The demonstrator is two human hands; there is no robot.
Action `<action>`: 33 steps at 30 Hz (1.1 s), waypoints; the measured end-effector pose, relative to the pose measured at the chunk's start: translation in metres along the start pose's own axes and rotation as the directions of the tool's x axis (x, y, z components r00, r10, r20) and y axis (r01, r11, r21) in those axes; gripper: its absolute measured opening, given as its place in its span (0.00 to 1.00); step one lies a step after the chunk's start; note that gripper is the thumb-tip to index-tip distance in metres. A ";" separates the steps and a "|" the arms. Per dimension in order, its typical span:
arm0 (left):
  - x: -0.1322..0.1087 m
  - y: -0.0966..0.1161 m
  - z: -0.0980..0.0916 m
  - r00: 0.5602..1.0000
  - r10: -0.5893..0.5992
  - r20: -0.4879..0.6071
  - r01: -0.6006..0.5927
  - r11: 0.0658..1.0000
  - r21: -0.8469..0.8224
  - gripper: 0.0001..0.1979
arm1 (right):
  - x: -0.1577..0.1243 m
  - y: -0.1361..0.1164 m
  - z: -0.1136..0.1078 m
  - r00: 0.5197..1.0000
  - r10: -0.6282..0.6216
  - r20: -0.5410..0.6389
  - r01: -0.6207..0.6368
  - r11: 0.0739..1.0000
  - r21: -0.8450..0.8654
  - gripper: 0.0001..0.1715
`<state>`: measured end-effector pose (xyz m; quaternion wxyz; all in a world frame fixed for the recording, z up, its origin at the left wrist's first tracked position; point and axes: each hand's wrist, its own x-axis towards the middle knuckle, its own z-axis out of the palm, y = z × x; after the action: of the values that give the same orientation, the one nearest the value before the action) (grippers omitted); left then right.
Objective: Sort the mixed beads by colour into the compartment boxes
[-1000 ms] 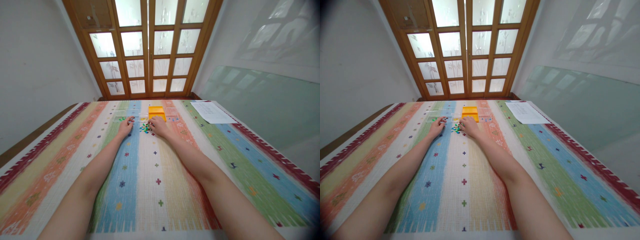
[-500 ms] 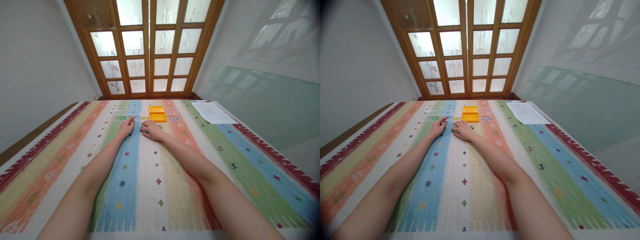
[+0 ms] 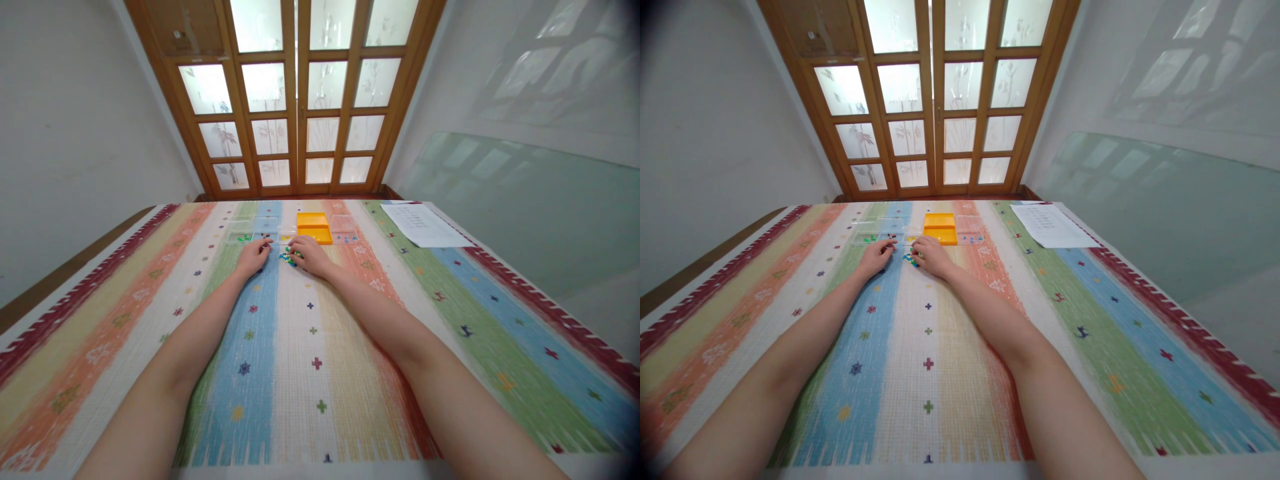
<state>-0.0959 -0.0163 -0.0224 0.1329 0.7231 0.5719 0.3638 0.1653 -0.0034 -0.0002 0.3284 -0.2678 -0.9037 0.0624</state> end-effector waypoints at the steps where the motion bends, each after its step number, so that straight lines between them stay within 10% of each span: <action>1: 0.000 0.000 0.000 1.000 0.001 0.004 -0.001 1.000 0.014 0.20 | -0.001 0.006 -0.003 0.998 0.040 -0.044 -0.040 0.999 -0.004 0.05; 9: -0.002 0.004 -0.002 0.994 0.069 0.080 -0.078 0.991 0.106 0.17 | -0.016 0.069 -0.037 0.808 0.362 -0.464 -0.465 0.876 -0.127 0.06; 16: -0.002 0.005 -0.003 0.991 0.088 0.102 -0.100 0.988 0.118 0.16 | -0.027 0.089 -0.039 0.637 0.518 -0.570 -0.667 0.742 -0.071 0.08; 33: -0.003 0.007 -0.003 0.990 0.103 0.093 -0.112 0.989 0.093 0.15 | -0.031 0.093 -0.042 0.542 0.646 -0.538 -0.803 0.586 -0.106 0.13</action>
<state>-0.0932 -0.0215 -0.0169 0.1026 0.7738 0.5429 0.3098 0.2531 0.0564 -0.0118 0.4161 -0.6816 -0.6013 -0.0252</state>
